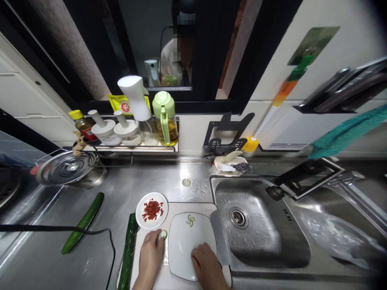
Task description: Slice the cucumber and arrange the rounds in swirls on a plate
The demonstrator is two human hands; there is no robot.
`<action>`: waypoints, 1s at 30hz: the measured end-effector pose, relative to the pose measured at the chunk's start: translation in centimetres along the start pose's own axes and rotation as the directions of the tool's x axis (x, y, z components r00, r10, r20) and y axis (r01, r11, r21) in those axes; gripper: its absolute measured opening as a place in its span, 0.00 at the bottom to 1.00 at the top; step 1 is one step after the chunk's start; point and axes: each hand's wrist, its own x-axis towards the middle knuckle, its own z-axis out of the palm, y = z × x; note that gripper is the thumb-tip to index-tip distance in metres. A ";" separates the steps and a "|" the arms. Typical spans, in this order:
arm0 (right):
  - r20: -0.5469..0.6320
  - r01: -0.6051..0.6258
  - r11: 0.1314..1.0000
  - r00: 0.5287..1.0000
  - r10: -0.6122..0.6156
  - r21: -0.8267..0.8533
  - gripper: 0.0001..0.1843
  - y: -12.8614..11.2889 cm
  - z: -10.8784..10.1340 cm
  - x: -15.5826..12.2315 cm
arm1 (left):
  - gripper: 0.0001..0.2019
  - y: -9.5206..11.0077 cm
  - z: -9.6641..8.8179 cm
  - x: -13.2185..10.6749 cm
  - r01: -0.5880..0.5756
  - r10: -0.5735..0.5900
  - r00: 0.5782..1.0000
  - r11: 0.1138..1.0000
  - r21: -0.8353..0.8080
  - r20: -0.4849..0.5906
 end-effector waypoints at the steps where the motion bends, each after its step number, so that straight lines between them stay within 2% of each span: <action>1: 0.000 0.002 1.000 1.000 -0.002 -0.002 0.09 0.0 0.0 0.0 | 0.16 0.0 0.0 0.0 -0.002 0.002 1.000 1.000 -0.004 0.002; 8: -0.029 -0.006 1.000 1.000 0.006 0.015 0.09 0.1 0.5 -0.2 | 0.14 0.2 -0.1 -0.1 -0.021 0.021 1.000 0.998 -0.053 -0.005; 13: -0.021 -0.014 0.998 1.000 0.015 0.061 0.08 -0.2 0.4 -0.1 | 0.09 0.4 -0.5 0.1 0.017 -0.016 1.000 0.995 -0.099 0.016; 20: -0.108 0.034 0.971 0.994 -0.008 0.236 0.08 -1.4 -0.4 1.4 | 0.09 2.5 -1.1 0.2 0.075 -0.006 0.974 0.953 -0.293 0.228; 25: -0.188 0.062 0.948 0.982 -0.002 0.311 0.07 -2.0 -1.5 2.3 | 0.09 4.8 0.0 0.0 0.146 0.046 0.911 0.893 -0.425 0.409; 30: -0.226 -0.014 0.930 0.969 0.104 0.368 0.07 -1.1 -2.2 2.0 | 0.12 6.1 1.3 0.3 0.274 0.018 0.860 0.826 -0.492 0.510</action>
